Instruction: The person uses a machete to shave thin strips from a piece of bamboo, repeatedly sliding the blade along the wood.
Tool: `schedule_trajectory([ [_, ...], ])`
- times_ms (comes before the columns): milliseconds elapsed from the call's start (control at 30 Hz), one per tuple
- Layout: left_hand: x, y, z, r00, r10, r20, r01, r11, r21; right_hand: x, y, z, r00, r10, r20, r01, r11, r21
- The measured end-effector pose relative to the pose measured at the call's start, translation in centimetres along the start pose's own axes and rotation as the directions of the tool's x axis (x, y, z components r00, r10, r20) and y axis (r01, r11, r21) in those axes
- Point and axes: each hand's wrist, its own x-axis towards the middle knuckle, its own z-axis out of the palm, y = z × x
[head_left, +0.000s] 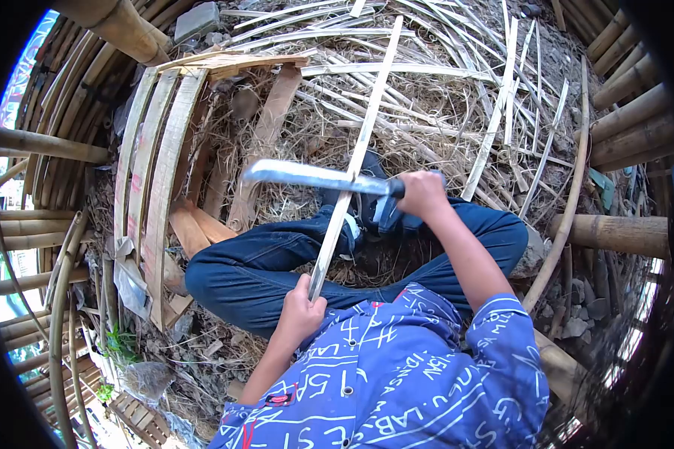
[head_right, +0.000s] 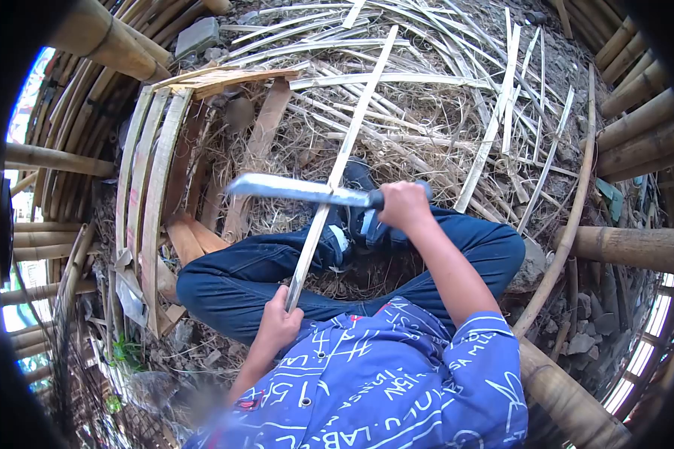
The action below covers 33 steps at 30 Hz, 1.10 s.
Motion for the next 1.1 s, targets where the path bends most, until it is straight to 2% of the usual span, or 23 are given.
schedule_trajectory([
  [267,-0.1,0.0,-1.0,0.997,0.078,-0.029,-0.077,0.997,0.016,2.4,1.9,0.6,1.000,0.014,-0.020,-0.015,1.000,-0.015],
  [433,-0.1,-0.5,-1.1,0.999,0.040,0.001,-0.040,0.999,0.032,2.5,1.9,1.1,0.999,0.003,-0.047,-0.003,1.000,0.013],
  [500,0.2,-0.6,-0.9,0.999,0.051,0.002,-0.051,0.998,0.028,2.2,1.9,1.0,0.993,-0.059,-0.098,0.062,0.998,0.019],
  [633,0.4,0.6,-0.8,0.999,0.036,0.004,-0.036,0.999,0.030,1.3,-0.5,0.5,0.990,-0.094,-0.106,0.099,0.995,0.035],
  [700,0.7,0.8,-0.9,0.999,0.040,0.012,-0.040,0.998,0.044,1.1,-2.0,0.4,0.955,-0.285,-0.083,0.289,0.957,0.038],
  [733,0.4,0.2,-0.9,0.998,0.059,-0.009,-0.058,0.996,0.068,1.5,-2.2,0.5,0.969,-0.249,-0.005,0.249,0.968,-0.019],
  [767,0.1,-0.3,-0.9,0.997,0.074,-0.029,-0.071,0.993,0.095,2.1,-1.6,0.5,0.969,-0.248,-0.003,0.248,0.969,-0.013],
  [833,-0.7,0.1,-1.2,0.999,-0.005,-0.035,0.008,0.997,0.081,3.7,0.4,0.4,0.999,-0.019,-0.049,0.018,0.999,-0.027],
  [933,-0.3,0.2,-0.9,1.000,0.007,-0.021,-0.006,0.998,0.066,4.9,1.3,-0.9,1.000,-0.002,0.004,0.002,0.999,-0.045],
  [1100,0.3,-0.6,-1.3,0.997,0.072,-0.035,-0.070,0.995,0.064,4.2,0.3,-0.1,0.999,-0.007,-0.053,0.004,0.998,-0.062],
])
